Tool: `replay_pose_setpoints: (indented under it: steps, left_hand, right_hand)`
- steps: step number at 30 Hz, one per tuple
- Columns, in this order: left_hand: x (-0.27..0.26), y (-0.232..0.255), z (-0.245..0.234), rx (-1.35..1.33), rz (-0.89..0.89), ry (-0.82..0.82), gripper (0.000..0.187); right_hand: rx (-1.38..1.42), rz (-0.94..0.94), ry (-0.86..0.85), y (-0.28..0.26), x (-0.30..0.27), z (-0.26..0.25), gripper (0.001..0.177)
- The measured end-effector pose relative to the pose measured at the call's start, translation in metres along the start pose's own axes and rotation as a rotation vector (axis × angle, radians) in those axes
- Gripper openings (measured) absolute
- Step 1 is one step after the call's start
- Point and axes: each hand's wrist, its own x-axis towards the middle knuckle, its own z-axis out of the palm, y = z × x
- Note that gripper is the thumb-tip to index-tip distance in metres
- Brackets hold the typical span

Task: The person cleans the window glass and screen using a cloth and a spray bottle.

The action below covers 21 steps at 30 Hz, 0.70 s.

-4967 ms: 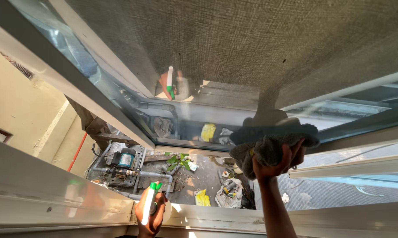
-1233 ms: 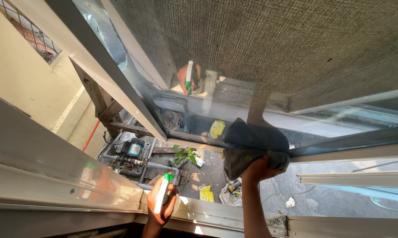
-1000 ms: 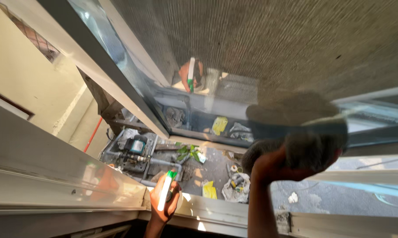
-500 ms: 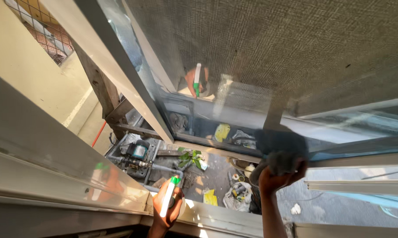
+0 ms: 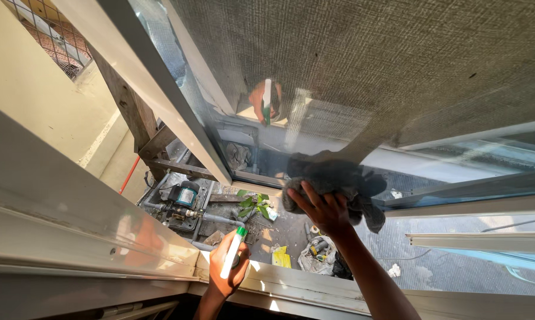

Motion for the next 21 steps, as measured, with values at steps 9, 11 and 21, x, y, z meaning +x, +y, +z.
replay_pose_setpoints:
  steps: [9, 11, 21]
  left_hand:
    - [0.007, 0.005, -0.025, 0.013, 0.019, -0.004, 0.051]
    - [0.009, 0.014, -0.024, -0.027, -0.014, -0.013, 0.051]
    - [0.0, 0.025, -0.032, -0.037, 0.0, 0.02, 0.048]
  right_hand:
    - [0.127, 0.575, 0.533, 0.012, 0.082, -0.077, 0.047]
    - [0.114, 0.537, 0.596, 0.009, 0.121, -0.078, 0.044]
    - [0.283, -0.184, -0.218, -0.074, 0.107, -0.005, 0.057]
